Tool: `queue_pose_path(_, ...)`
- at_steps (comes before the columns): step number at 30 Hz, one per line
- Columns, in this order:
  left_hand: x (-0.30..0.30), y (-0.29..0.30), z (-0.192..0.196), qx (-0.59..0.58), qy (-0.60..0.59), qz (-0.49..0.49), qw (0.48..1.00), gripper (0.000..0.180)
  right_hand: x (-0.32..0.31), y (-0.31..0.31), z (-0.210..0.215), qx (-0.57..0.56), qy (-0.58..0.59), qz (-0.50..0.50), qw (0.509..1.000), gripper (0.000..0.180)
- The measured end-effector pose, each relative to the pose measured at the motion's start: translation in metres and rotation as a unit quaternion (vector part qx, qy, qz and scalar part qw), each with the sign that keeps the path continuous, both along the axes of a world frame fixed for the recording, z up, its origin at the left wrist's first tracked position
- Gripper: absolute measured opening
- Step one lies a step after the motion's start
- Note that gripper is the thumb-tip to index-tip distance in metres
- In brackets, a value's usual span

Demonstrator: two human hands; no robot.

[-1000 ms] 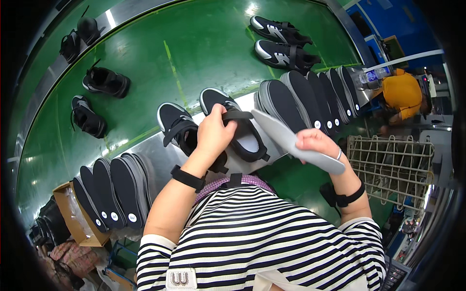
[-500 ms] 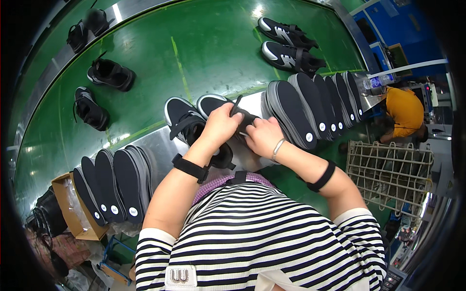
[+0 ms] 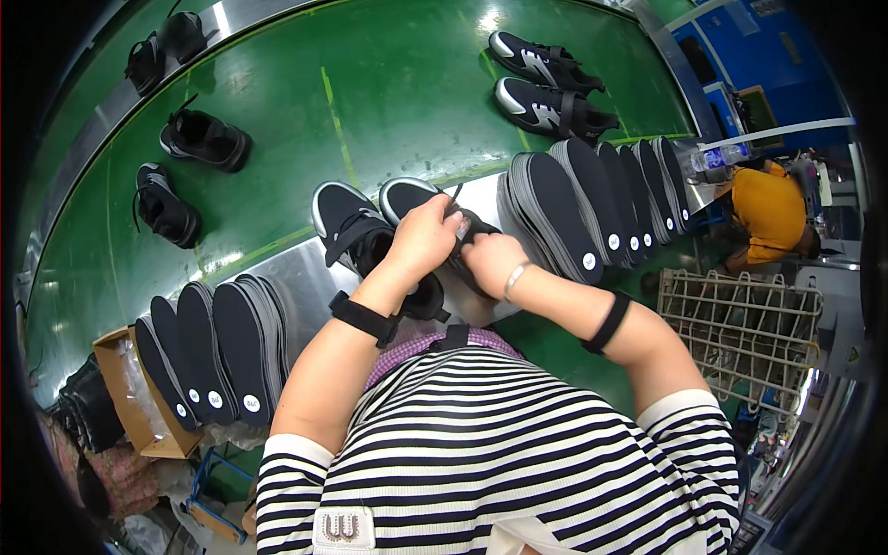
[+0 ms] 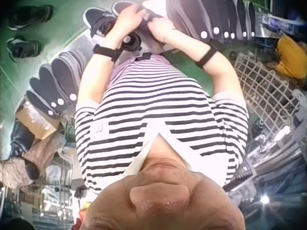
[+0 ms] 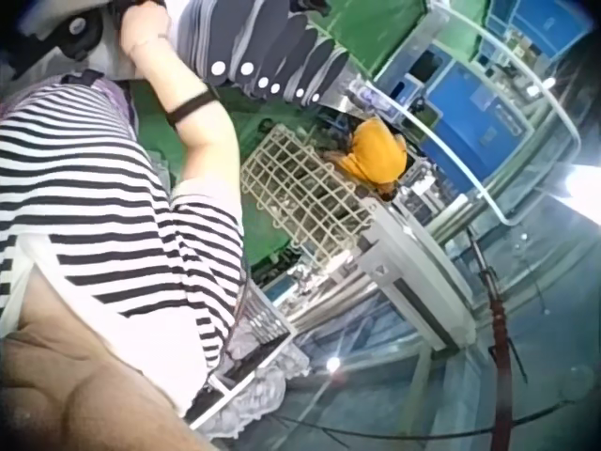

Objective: The person is seen manufacturing shoes in a factory environment.

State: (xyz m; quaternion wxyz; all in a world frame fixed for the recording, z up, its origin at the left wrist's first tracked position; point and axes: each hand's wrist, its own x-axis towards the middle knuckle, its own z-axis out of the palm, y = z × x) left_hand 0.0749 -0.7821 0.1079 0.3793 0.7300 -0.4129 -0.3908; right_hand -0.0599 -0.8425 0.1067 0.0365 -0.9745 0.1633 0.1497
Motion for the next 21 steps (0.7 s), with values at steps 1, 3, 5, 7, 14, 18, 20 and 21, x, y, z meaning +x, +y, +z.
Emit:
queue_pose_path(1, -0.002, 0.001, 0.0, -0.013, -0.018, 0.006, 1.0, 0.026, 0.007, -0.004, -0.007, 0.039, 0.078, -0.007, 0.996, 0.013)
queue_pose_path(3, -0.004, 0.002, 0.001, -0.024, -0.037, 0.013, 0.999, 0.026, 0.018, -0.012, -0.01, 0.079, 0.156, -0.013, 0.985, 0.015)
queue_pose_path(5, -0.005, 0.004, 0.002, -0.032, -0.063, 0.019, 0.997, 0.026, 0.027, -0.017, -0.004, 0.134, 0.288, 0.022, 0.948, 0.022)
queue_pose_path(7, -0.005, 0.004, 0.004, -0.013, -0.054, 0.012, 0.998, 0.027, 0.032, -0.017, -0.004, 0.152, 0.321, 0.033, 0.934, 0.025)
queue_pose_path(14, -0.009, 0.003, 0.004, -0.012, -0.106, 0.008, 0.994, 0.027, 0.028, -0.016, -0.001, 0.045, 0.355, 0.129, 0.925, 0.026)
queue_pose_path(18, -0.008, 0.005, 0.004, 0.01, -0.111, 0.008, 0.994, 0.026, 0.022, -0.019, 0.041, 0.163, 0.376, 0.064, 0.91, 0.043)
queue_pose_path(20, -0.009, 0.003, 0.005, 0.007, -0.118, 0.006, 0.993, 0.026, 0.003, -0.024, 0.042, 0.162, 0.368, 0.078, 0.912, 0.045)
queue_pose_path(21, -0.01, 0.002, 0.005, 0.005, -0.117, 0.002, 0.993, 0.026, -0.004, -0.025, 0.039, 0.162, 0.356, 0.088, 0.916, 0.047)
